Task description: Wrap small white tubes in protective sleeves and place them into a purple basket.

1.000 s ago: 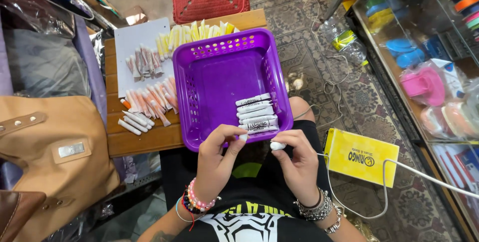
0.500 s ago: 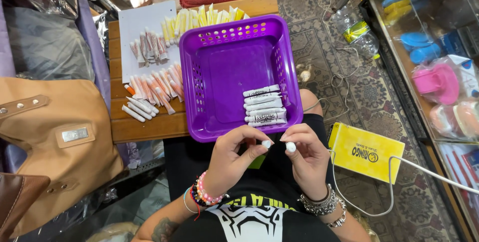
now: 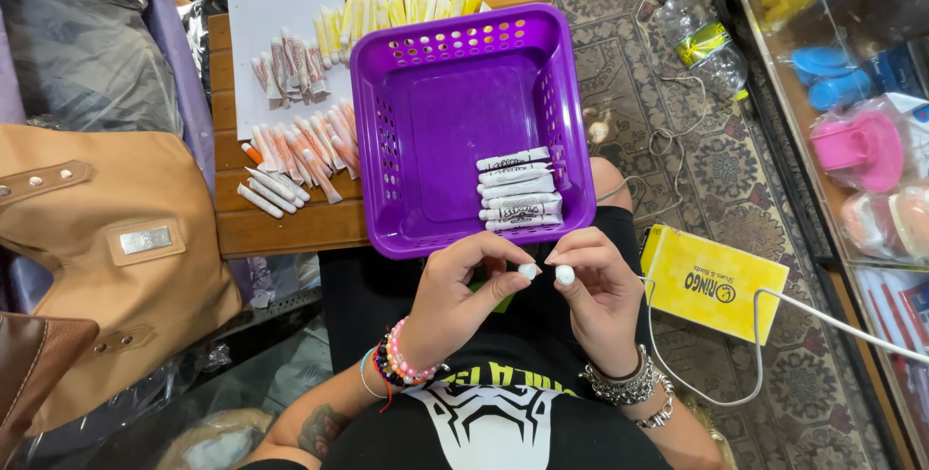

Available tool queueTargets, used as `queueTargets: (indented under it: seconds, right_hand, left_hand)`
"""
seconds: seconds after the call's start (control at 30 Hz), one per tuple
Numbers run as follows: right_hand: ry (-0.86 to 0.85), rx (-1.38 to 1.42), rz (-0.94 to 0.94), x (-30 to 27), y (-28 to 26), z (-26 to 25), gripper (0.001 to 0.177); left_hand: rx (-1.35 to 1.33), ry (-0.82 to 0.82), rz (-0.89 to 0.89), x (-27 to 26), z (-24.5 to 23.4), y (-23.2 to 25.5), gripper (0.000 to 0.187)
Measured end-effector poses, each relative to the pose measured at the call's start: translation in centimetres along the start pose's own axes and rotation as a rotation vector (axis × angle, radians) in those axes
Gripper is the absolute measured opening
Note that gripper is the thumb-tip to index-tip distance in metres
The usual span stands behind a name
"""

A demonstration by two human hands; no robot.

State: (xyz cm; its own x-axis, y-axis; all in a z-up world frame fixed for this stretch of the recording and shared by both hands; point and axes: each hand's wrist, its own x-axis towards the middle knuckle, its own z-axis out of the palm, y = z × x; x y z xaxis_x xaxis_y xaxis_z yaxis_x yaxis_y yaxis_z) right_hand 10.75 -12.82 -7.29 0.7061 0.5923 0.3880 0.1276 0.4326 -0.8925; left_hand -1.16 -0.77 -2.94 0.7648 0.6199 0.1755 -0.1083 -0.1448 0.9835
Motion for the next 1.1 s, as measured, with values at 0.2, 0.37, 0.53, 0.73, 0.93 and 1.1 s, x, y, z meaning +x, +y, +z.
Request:
queueTargets:
  seconds: [0.2,0.37,0.53,0.73,0.93,1.1]
  right_hand:
    - [-0.008,-0.023,0.011,0.0,-0.2,-0.1,0.015]
    - [-0.018,-0.028,0.015,0.0,-0.3,-0.1,0.014]
    - [-0.019,-0.039,0.026,0.0,-0.4,0.0,0.016]
    - [-0.072,-0.123,-0.028,0.4,-1.0,0.0,0.017]
    - [-0.109,-0.327,-0.086,0.4,-1.9,0.2,0.020]
    - [-0.100,-0.663,-0.383,0.2,-1.7,-0.1,0.020]
  left_hand:
    - [0.006,-0.018,0.006,0.0,0.1,0.0,0.015]
    - [-0.004,-0.017,0.007,-0.1,0.1,0.0,0.015]
    - [-0.002,-0.012,0.008,0.0,0.1,0.3,0.015]
    - [0.029,0.000,0.081,0.2,-0.2,0.9,0.013]
    - [0.107,0.024,0.145,0.4,-0.4,1.0,0.011]
    - [0.228,0.028,0.227,0.5,-0.7,0.8,0.009]
